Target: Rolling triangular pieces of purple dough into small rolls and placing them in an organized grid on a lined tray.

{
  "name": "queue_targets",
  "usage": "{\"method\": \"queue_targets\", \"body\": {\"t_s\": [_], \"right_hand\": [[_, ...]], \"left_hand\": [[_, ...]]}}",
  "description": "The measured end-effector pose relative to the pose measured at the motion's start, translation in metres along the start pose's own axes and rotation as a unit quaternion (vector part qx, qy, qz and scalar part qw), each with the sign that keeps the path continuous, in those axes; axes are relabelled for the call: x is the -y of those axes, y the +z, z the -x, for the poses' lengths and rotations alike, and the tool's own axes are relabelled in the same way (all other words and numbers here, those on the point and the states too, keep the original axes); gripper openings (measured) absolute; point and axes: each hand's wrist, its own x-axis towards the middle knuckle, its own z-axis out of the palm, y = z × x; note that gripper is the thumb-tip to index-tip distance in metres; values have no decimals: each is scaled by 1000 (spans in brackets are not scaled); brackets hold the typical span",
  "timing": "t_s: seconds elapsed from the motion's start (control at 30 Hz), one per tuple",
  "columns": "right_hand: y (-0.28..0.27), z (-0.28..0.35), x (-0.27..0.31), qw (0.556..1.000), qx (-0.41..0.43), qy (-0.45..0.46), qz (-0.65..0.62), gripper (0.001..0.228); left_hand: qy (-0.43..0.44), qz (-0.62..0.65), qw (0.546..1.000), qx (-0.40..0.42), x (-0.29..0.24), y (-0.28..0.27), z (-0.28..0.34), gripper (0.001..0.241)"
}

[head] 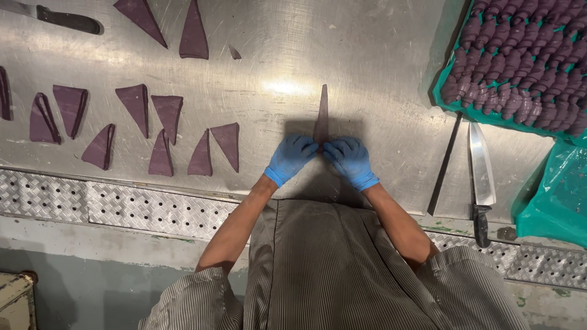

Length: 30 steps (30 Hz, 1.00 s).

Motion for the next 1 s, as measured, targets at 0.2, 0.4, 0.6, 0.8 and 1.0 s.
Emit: {"method": "queue_targets", "body": {"t_s": [0.2,0.4,0.6,0.8,1.0], "right_hand": [[-18,-21,13,1000,5,-9,-16,34],[-2,-8,-3,1000,12,-4,11,33],[-16,-27,9,999,-12,7,-47,39],[-5,-21,1,999,2,31,-15,32],[-8,-29,2,999,-11,29,-40,36]], "left_hand": [[16,-16,1000,2,1,-15,-14,31],[7,9,1000,22,5,-8,-14,29],[9,-9,1000,25,8,-6,-15,34],[29,-25,999,-1,7,-18,-25,30],[-56,80,995,13,11,-15,-30,41]]}}
